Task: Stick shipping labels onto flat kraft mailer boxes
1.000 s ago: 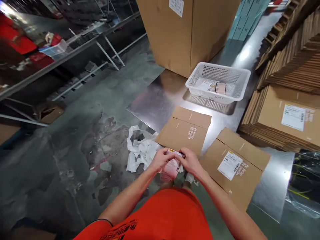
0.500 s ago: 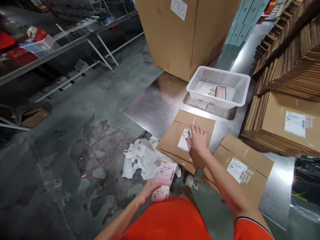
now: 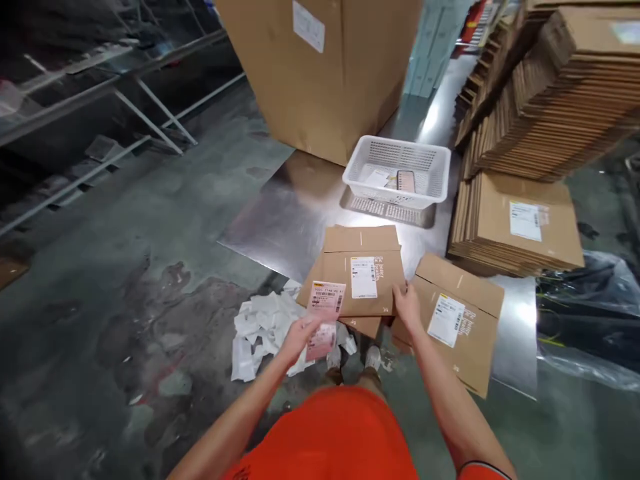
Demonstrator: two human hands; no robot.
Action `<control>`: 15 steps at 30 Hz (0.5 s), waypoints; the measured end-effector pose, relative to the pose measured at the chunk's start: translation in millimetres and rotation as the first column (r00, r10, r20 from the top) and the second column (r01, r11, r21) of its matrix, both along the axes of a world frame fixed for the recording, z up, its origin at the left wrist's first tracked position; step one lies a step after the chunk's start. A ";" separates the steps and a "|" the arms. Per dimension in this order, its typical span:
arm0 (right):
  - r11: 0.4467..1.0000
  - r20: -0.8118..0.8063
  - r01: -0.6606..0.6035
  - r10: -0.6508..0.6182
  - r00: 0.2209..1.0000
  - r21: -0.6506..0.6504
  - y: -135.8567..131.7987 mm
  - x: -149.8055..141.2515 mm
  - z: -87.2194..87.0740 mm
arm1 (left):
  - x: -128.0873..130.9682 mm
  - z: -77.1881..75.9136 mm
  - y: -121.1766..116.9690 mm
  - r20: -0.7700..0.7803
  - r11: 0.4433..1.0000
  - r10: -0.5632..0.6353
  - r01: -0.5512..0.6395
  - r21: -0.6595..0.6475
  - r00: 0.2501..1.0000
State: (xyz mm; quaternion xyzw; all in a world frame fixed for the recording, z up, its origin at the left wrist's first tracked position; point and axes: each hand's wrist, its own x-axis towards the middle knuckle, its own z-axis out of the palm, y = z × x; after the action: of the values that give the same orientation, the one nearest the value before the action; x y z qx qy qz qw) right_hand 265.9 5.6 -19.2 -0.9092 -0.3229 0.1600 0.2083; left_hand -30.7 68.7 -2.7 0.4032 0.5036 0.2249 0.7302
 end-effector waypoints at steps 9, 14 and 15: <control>0.941 0.124 0.324 -0.311 0.942 -0.102 -184.5 72.3 58.7 | 39.9 10.9 -60.8 0.142 0.932 -0.174 0.209 -0.295 0.975; 0.962 -0.159 -0.176 0.211 0.964 0.209 -101.5 19.4 84.4 | 47.8 13.4 -68.8 0.147 0.924 -0.265 0.295 -0.242 0.953; 0.919 -0.311 -0.275 0.359 0.880 0.283 -74.9 4.3 86.8 | 47.1 13.3 -68.6 0.156 0.921 -0.278 0.309 -0.236 0.948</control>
State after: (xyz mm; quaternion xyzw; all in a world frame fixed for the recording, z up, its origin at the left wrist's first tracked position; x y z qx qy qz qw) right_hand 270.2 -69.3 67.5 -0.7689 -0.4414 0.3156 0.3381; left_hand 16.4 0.1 10.6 0.3618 0.4176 0.0691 0.8306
